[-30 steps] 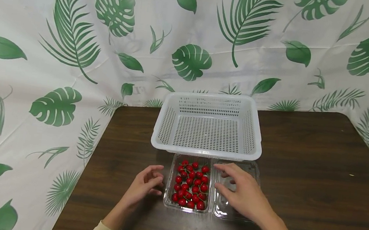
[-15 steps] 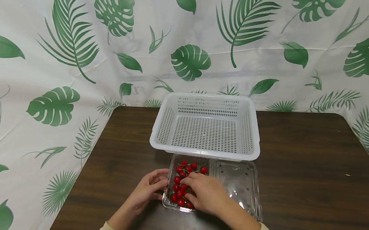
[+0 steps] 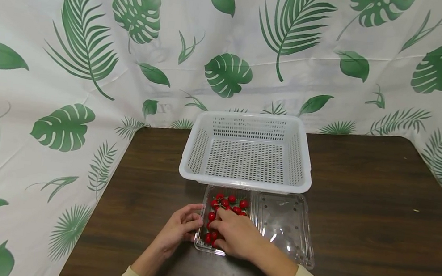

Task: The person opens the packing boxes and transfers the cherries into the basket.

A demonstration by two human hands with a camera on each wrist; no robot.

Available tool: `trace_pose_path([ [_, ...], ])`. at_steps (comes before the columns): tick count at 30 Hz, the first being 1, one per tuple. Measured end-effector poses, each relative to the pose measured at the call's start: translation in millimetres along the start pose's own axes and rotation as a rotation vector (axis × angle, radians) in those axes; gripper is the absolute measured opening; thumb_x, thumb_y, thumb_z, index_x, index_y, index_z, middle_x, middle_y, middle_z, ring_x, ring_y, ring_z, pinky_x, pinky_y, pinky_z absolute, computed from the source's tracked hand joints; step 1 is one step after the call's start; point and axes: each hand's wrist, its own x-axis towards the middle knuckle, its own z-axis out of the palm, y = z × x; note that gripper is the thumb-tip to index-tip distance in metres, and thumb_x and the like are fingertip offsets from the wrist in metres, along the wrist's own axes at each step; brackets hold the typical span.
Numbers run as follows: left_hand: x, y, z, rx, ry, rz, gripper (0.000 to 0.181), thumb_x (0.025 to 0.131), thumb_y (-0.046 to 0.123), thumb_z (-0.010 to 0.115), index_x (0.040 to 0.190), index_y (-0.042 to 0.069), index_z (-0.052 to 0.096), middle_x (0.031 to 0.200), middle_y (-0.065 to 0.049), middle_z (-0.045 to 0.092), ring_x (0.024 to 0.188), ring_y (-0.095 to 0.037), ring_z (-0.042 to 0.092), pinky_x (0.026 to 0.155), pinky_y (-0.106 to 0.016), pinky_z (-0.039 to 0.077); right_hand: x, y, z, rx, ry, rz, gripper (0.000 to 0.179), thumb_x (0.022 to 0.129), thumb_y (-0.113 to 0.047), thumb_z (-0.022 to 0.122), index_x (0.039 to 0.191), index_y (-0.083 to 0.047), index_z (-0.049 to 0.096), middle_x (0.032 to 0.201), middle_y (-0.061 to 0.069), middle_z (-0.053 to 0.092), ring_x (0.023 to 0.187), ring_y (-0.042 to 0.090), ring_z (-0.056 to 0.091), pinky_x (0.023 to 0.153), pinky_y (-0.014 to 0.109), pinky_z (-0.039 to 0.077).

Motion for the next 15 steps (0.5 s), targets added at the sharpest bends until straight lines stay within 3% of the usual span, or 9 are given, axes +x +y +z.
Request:
trace_pose_path([
  [9, 1.0, -1.4, 0.8, -0.003, 0.017, 0.001, 0.046, 0.089, -0.001, 0.064, 0.133, -0.003, 0.051, 0.086, -0.004, 0.058, 0.069, -0.010, 0.055, 0.051, -0.022, 0.048, 6.1, -1.0, 6.1, -0.035, -0.012, -0.050, 0.023, 0.079, -0.029, 0.081, 0.099, -0.020, 0.076, 0.090, -0.010, 0.051, 0.074, 0.004, 0.047, 0.058, 0.020, 0.041],
  [15, 0.8, -0.8, 0.6, 0.001, 0.021, 0.000, 0.046, 0.089, -0.002, 0.063, 0.133, -0.003, 0.051, 0.086, -0.004, 0.057, 0.068, -0.010, 0.054, 0.051, -0.021, 0.048, 6.4, -1.5, 4.9, -0.036, -0.020, -0.068, 0.022, 0.080, -0.028, 0.080, 0.100, -0.021, 0.076, 0.088, -0.012, 0.055, 0.078, 0.004, 0.053, 0.061, 0.021, 0.045],
])
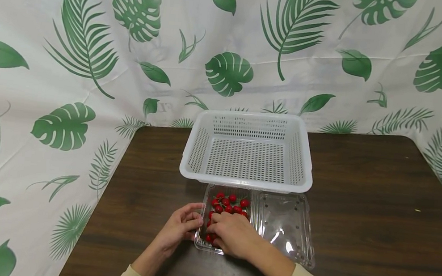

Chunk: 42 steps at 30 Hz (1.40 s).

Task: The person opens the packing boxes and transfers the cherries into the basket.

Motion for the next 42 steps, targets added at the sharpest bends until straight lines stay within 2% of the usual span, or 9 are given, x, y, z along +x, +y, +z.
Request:
trace_pose_path([
  [9, 0.3, 0.3, -1.0, 0.001, -0.007, -0.006, 0.047, 0.089, -0.001, 0.064, 0.134, -0.002, 0.051, 0.087, -0.003, 0.058, 0.069, -0.010, 0.055, 0.052, -0.021, 0.048, -2.0, -1, -4, 0.031, 0.011, -0.011, 0.022, 0.080, -0.023, 0.080, 0.101, -0.018, 0.076, 0.091, -0.011, 0.060, 0.080, 0.004, 0.057, 0.064, 0.023, 0.050],
  [24, 0.7, -0.9, -3.5, -0.013, -0.032, 0.008, 0.047, 0.090, -0.002, 0.062, 0.135, -0.004, 0.048, 0.086, -0.003, 0.058, 0.069, -0.009, 0.055, 0.052, -0.021, 0.048, -8.3, -3, -17, 0.106, 0.032, -0.037, 0.021, 0.083, -0.014, 0.077, 0.103, -0.018, 0.075, 0.102, -0.011, 0.063, 0.094, 0.004, 0.061, 0.078, 0.028, 0.054],
  [28, 0.4, -0.1, -3.1, -0.010, -0.029, 0.003, 0.047, 0.091, -0.001, 0.062, 0.135, -0.004, 0.049, 0.087, -0.003, 0.058, 0.071, -0.010, 0.055, 0.052, -0.022, 0.048, -10.3, -1, -25, 0.106, 0.077, -0.058, 0.022, 0.082, -0.010, 0.077, 0.103, -0.015, 0.076, 0.104, -0.010, 0.063, 0.094, 0.006, 0.062, 0.079, 0.028, 0.054],
  [33, 0.2, 0.0, -3.2, -0.004, -0.032, 0.005, 0.046, 0.090, 0.000, 0.064, 0.134, -0.003, 0.050, 0.088, -0.004, 0.058, 0.073, -0.011, 0.054, 0.052, -0.022, 0.048, -12.9, 2, -40, 0.106, 0.155, -0.082, 0.025, 0.080, -0.006, 0.079, 0.104, -0.013, 0.075, 0.104, -0.007, 0.063, 0.088, 0.006, 0.063, 0.073, 0.025, 0.055],
  [39, 0.5, -0.6, -3.1, -0.011, -0.029, 0.000, 0.047, 0.090, -0.001, 0.064, 0.134, -0.004, 0.050, 0.087, -0.004, 0.058, 0.073, -0.011, 0.055, 0.051, -0.022, 0.049, -15.7, 8, -63, 0.074, 0.273, -0.117, 0.029, 0.078, -0.005, 0.081, 0.105, -0.014, 0.075, 0.106, -0.007, 0.063, 0.082, 0.004, 0.062, 0.067, 0.022, 0.053],
  [42, 1.3, -0.8, -3.1, -0.009, -0.029, -0.001, 0.047, 0.090, -0.001, 0.063, 0.134, -0.004, 0.049, 0.087, -0.004, 0.058, 0.072, -0.011, 0.055, 0.052, -0.022, 0.049, -17.7, 13, -73, 0.064, 0.320, -0.108, 0.030, 0.078, -0.006, 0.081, 0.106, -0.015, 0.074, 0.108, -0.008, 0.063, 0.084, 0.004, 0.062, 0.068, 0.022, 0.053],
])
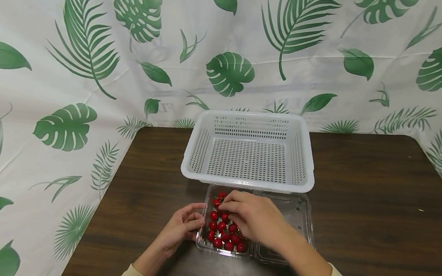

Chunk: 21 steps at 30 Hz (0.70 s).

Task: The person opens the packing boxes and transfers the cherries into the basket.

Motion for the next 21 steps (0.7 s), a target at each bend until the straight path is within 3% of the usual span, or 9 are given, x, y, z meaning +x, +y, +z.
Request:
trace_pose_path([
  [8, 0.0, 0.3, -0.4, 0.006, 0.002, 0.008, 0.046, 0.090, -0.002, 0.063, 0.134, -0.005, 0.050, 0.087, -0.004, 0.058, 0.073, -0.011, 0.055, 0.051, -0.022, 0.049, 2.7, 15, -23, -0.061, 0.067, 0.082, 0.032, 0.080, -0.007, 0.079, 0.110, -0.016, 0.073, 0.109, -0.008, 0.064, 0.081, 0.004, 0.060, 0.062, 0.024, 0.051],
  [16, -0.5, -1.1, 0.3, 0.016, 0.013, -0.008, 0.047, 0.089, -0.001, 0.065, 0.134, -0.004, 0.050, 0.086, -0.004, 0.059, 0.073, -0.011, 0.056, 0.051, -0.022, 0.048, -3.1, 41, -34, -0.178, 0.171, 0.151, 0.032, 0.077, -0.003, 0.080, 0.107, -0.011, 0.074, 0.108, -0.003, 0.065, 0.088, 0.014, 0.066, 0.056, 0.030, 0.052],
  [21, -0.1, 0.3, 1.2, 0.015, 0.017, 0.003, 0.048, 0.089, -0.001, 0.065, 0.134, -0.003, 0.051, 0.087, -0.004, 0.058, 0.074, -0.011, 0.056, 0.052, -0.022, 0.048, -4.7, 57, -32, -0.192, 0.188, 0.192, 0.028, 0.079, 0.001, 0.077, 0.106, -0.008, 0.074, 0.108, 0.001, 0.066, 0.094, 0.019, 0.065, 0.069, 0.039, 0.055],
])
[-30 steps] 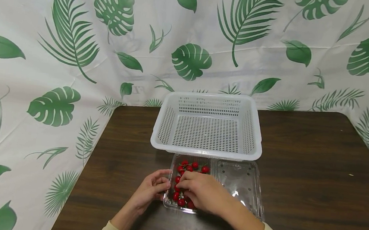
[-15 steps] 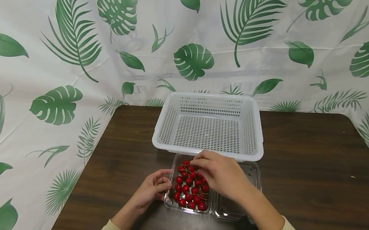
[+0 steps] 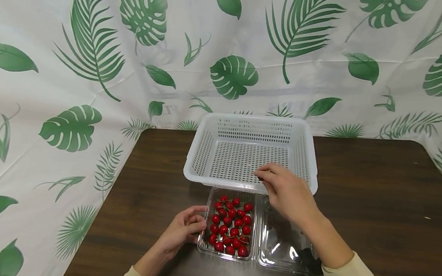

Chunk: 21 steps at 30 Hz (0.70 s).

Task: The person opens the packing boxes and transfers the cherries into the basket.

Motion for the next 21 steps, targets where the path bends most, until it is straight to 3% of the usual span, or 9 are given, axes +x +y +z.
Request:
trace_pose_path([
  [7, 0.3, 0.0, 1.4, 0.003, -0.003, -0.004, 0.047, 0.089, -0.002, 0.064, 0.134, -0.003, 0.051, 0.087, -0.004, 0.058, 0.074, -0.012, 0.056, 0.053, -0.023, 0.049, -4.7, 11, 6, 0.026, -0.037, 0.071, 0.028, 0.080, 0.006, 0.073, 0.107, -0.003, 0.073, 0.107, 0.007, 0.067, 0.096, 0.027, 0.064, 0.080, 0.047, 0.053],
  [21, 1.2, 1.6, 1.3, 0.017, -0.001, -0.014, 0.047, 0.090, -0.001, 0.064, 0.134, -0.003, 0.050, 0.087, -0.004, 0.059, 0.073, -0.011, 0.056, 0.052, -0.022, 0.048, -13.0, 20, 14, 0.085, -0.057, 0.117, 0.024, 0.084, 0.005, 0.068, 0.107, -0.002, 0.071, 0.103, 0.007, 0.066, 0.087, 0.022, 0.063, 0.074, 0.044, 0.053],
])
